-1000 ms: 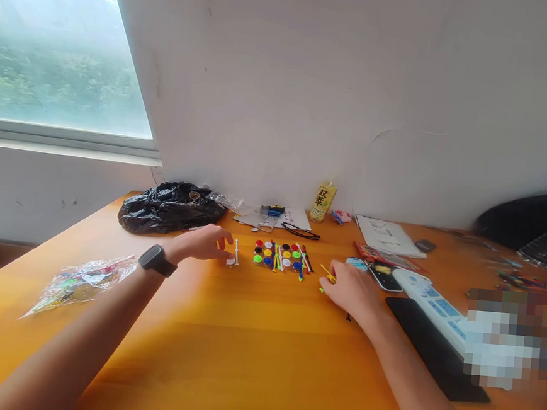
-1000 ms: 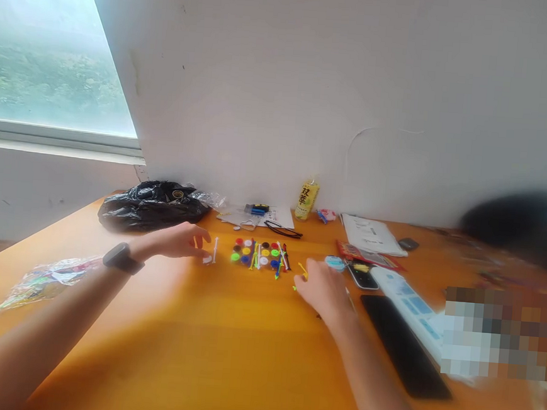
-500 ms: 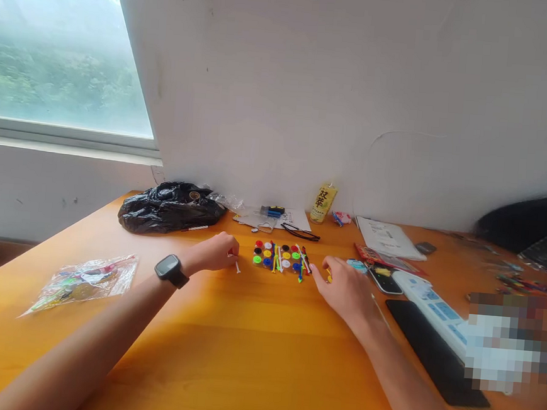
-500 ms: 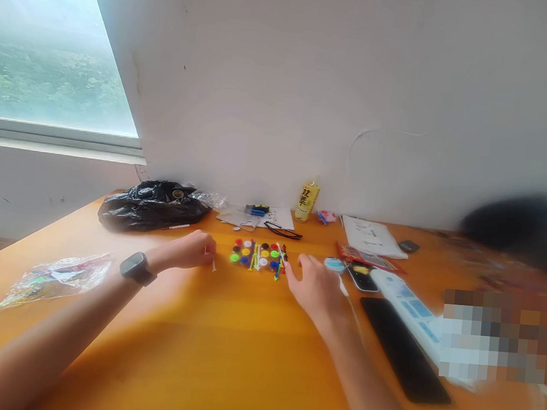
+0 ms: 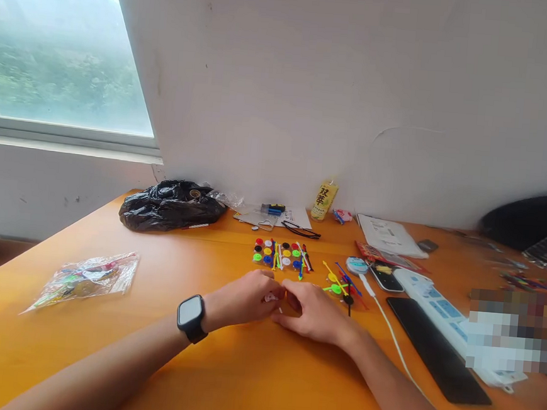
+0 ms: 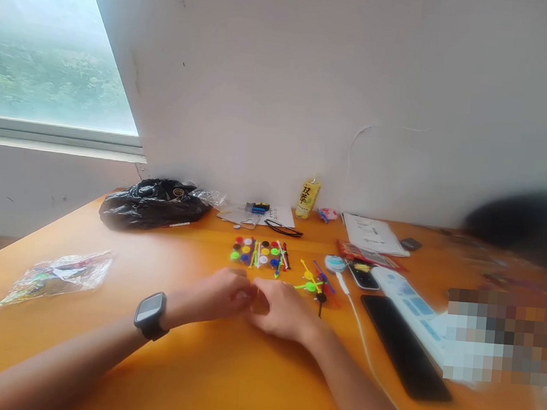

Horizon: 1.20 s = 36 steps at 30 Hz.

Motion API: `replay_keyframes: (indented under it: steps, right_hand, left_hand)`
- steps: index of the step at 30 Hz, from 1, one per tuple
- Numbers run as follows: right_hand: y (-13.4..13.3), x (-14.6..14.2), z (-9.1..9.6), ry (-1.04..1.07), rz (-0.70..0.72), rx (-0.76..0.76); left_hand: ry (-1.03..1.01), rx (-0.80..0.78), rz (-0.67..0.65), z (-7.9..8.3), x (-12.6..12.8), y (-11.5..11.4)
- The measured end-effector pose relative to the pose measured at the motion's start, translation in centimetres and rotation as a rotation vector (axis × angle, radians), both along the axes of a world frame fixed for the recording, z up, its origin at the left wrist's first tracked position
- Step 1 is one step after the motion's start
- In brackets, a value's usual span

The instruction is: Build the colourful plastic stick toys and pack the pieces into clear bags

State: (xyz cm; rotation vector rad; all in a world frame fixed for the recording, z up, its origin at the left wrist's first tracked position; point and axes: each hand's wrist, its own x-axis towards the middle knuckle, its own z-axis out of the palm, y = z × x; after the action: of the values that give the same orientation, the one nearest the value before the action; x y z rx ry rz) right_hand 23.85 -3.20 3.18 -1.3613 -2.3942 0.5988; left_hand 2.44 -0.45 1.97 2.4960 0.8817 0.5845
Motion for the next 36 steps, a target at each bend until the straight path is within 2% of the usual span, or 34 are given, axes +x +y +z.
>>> replay_keyframes:
  steps: [2,5,9,13,18,22,27,33,36]
  right_hand:
    - [0.2,0.2,-0.2,0.014,-0.025,-0.018]
    - [0.5,0.5,-0.4,0.03,-0.017,-0.033]
    - [0.6,0.6,-0.7,0.062,-0.011,-0.021]
    - [0.7,0.2,-1.4,0.11,-0.006,0.045]
    - [0.9,-0.3,-2.3,0.148,-0.005,0.102]
    - [1.2,-0.5,-2.2,0.317,-0.081,0.123]
    - [1.8,-0.7,-1.9,0.586,-0.15,0.134]
    - [1.9,-1.3,-2.5,0.791,-0.181,-0.008]
    - [1.7,-1.8,-2.6,0.844,-0.176,-0.059]
  left_hand:
    - [-0.102,0.001,0.051,-0.8,-0.1,-0.4]
    - [-0.219,-0.062,0.0,-1.1,-1.1,-0.8]
    - [-0.271,-0.121,-0.004,-0.8,-2.3,-1.0]
    - [-0.308,-0.171,0.009,-1.1,-2.4,-1.0]
    - [-0.46,-0.357,0.044,-1.3,-2.4,-0.7]
    - [-0.598,-0.506,0.069,-0.8,-2.5,-0.3]
    - [-0.581,-0.706,0.115,-0.2,-2.7,-0.1]
    - [-0.627,-0.769,0.178,0.3,-2.8,-0.2]
    - [-0.654,-0.811,0.169,0.7,-2.8,-0.3]
